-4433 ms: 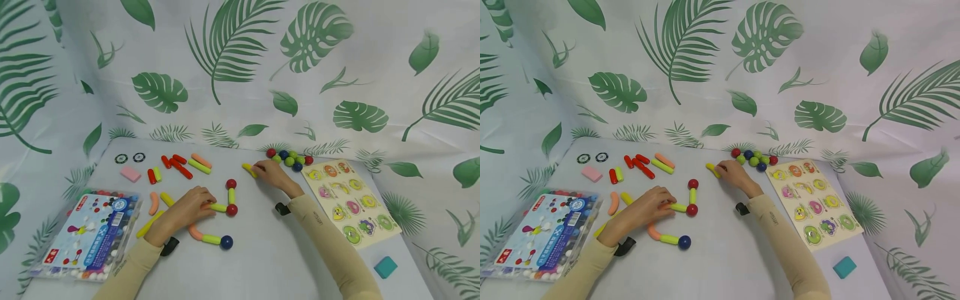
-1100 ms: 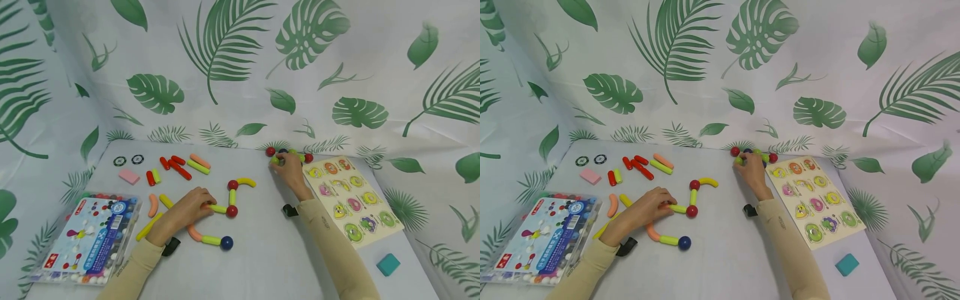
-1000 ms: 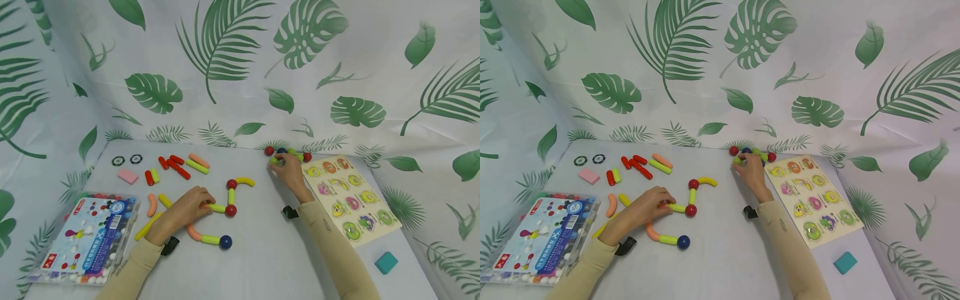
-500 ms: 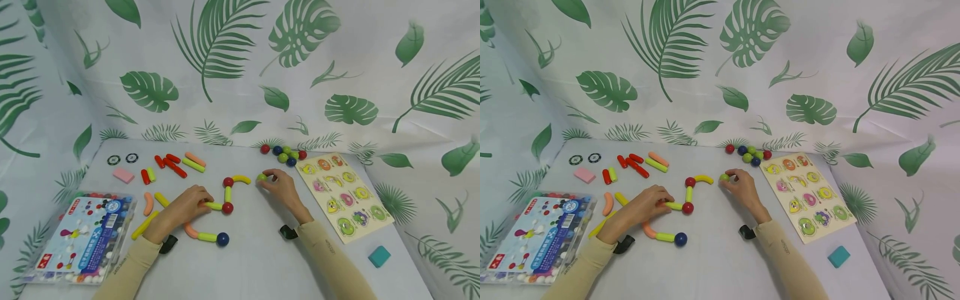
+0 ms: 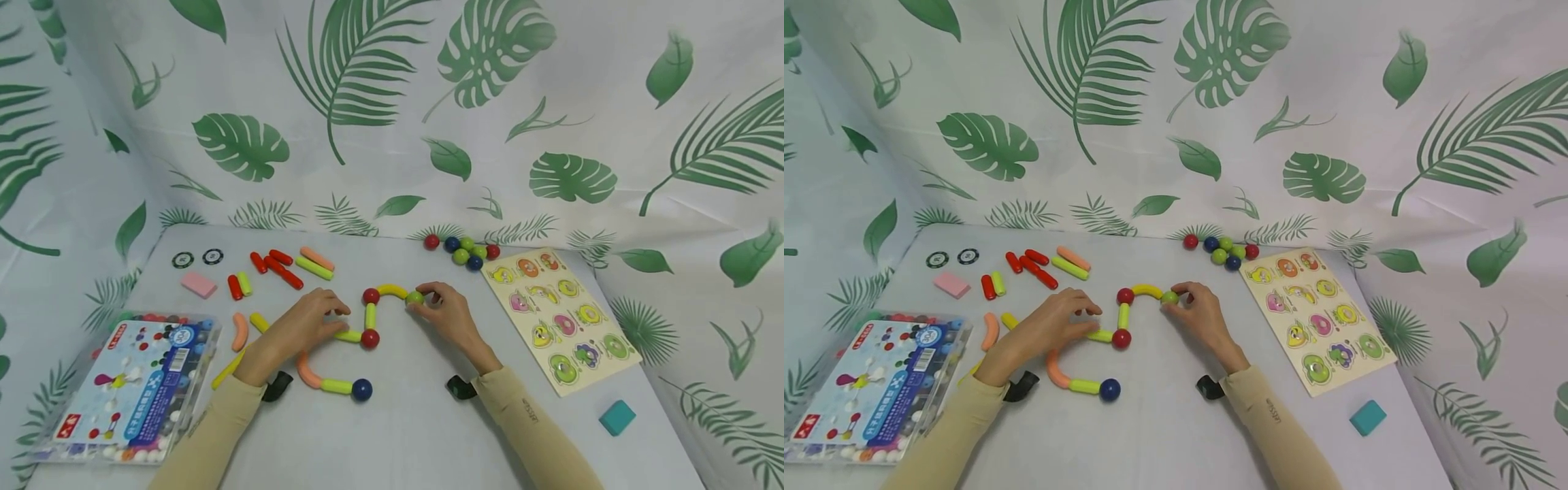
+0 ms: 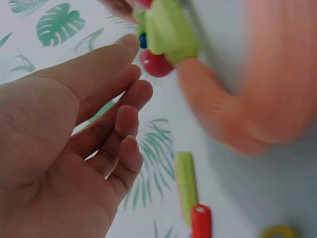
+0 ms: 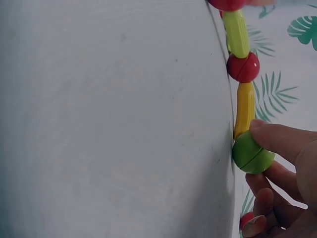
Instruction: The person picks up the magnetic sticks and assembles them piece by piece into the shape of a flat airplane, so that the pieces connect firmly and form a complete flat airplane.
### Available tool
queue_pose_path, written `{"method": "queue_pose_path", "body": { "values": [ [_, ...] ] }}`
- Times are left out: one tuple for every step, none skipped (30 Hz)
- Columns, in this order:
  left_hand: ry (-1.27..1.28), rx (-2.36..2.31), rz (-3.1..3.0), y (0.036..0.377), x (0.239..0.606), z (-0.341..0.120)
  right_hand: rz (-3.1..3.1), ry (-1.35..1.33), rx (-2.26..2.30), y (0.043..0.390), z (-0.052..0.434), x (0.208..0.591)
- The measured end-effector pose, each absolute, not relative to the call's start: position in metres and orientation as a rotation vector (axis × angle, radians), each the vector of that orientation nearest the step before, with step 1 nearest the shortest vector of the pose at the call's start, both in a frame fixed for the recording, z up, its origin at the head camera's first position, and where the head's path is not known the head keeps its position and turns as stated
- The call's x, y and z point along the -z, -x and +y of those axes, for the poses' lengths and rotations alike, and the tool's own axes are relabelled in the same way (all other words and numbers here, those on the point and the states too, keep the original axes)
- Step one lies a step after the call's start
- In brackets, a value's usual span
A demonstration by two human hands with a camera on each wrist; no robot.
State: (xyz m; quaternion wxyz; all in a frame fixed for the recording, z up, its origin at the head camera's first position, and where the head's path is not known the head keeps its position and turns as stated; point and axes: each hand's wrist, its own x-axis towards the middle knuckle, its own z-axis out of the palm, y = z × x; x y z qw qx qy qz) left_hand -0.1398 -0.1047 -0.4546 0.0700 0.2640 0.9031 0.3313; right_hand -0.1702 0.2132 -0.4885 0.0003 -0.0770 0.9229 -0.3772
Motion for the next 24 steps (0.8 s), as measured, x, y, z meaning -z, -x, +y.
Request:
{"method": "queue_pose_path", "body": {
  "values": [
    [-0.798,-1.007,2.722,0.143,0.452,-0.103,2.903,0.238,1.181,0.17,0.213,0.488],
    [-0.805,-1.018,2.728,0.146,0.45,-0.1,2.909,0.238,1.181,0.17,0.213,0.488],
    [-0.82,-1.026,2.733,0.15,0.448,-0.096,2.914,0.237,1.184,0.171,0.214,0.488],
    [-0.836,-1.034,2.737,0.155,0.446,-0.093,2.917,0.237,1.189,0.17,0.214,0.488],
    [-0.848,-1.042,2.738,0.159,0.445,-0.088,2.922,0.235,1.191,0.17,0.214,0.488],
    [-0.86,-1.049,2.736,0.164,0.444,-0.084,2.923,0.233,1.194,0.17,0.214,0.488],
    [-0.857,-1.055,2.729,0.169,0.443,-0.079,2.921,0.231,1.196,0.17,0.214,0.489],
    [-0.852,-1.051,2.726,0.173,0.443,-0.074,2.919,0.231,1.197,0.17,0.214,0.49],
    [-0.836,-1.05,2.722,0.177,0.444,-0.07,2.913,0.228,1.202,0.17,0.214,0.491],
    [-0.81,-1.052,2.718,0.18,0.445,-0.065,2.905,0.229,1.207,0.17,0.214,0.491],
    [-0.786,-1.049,2.719,0.184,0.446,-0.061,2.899,0.23,1.207,0.17,0.214,0.493],
    [-0.762,-1.049,2.718,0.187,0.448,-0.057,2.894,0.237,1.211,0.17,0.213,0.494],
    [-0.738,-1.05,2.719,0.19,0.45,-0.054,2.892,0.243,1.214,0.169,0.213,0.494],
    [-0.725,-1.05,2.723,0.193,0.452,-0.051,2.892,0.248,1.217,0.169,0.212,0.495],
    [-0.709,-1.051,2.723,0.196,0.454,-0.048,2.893,0.251,1.219,0.17,0.212,0.495],
    [-0.699,-1.046,2.727,0.198,0.455,-0.045,2.897,0.259,1.216,0.17,0.212,0.495],
    [-0.691,-1.042,2.726,0.2,0.456,-0.043,2.902,0.266,1.212,0.17,0.212,0.494],
    [-0.677,-1.039,2.723,0.202,0.457,-0.042,2.905,0.271,1.208,0.17,0.212,0.494],
    [-0.664,-1.027,2.724,0.204,0.458,-0.04,2.908,0.273,1.204,0.171,0.212,0.494],
    [-0.649,-1.015,2.722,0.206,0.458,-0.038,2.909,0.276,1.2,0.171,0.212,0.493],
    [-0.633,-0.999,2.723,0.208,0.459,-0.036,2.91,0.277,1.196,0.171,0.213,0.492],
    [-0.626,-0.987,2.724,0.21,0.46,-0.034,2.91,0.278,1.196,0.172,0.213,0.492],
    [-0.616,-0.974,2.724,0.212,0.461,-0.032,2.91,0.274,1.197,0.172,0.213,0.491],
    [-0.608,-0.962,2.722,0.213,0.462,-0.03,2.91,0.269,1.199,0.171,0.213,0.491]
  ]
}}
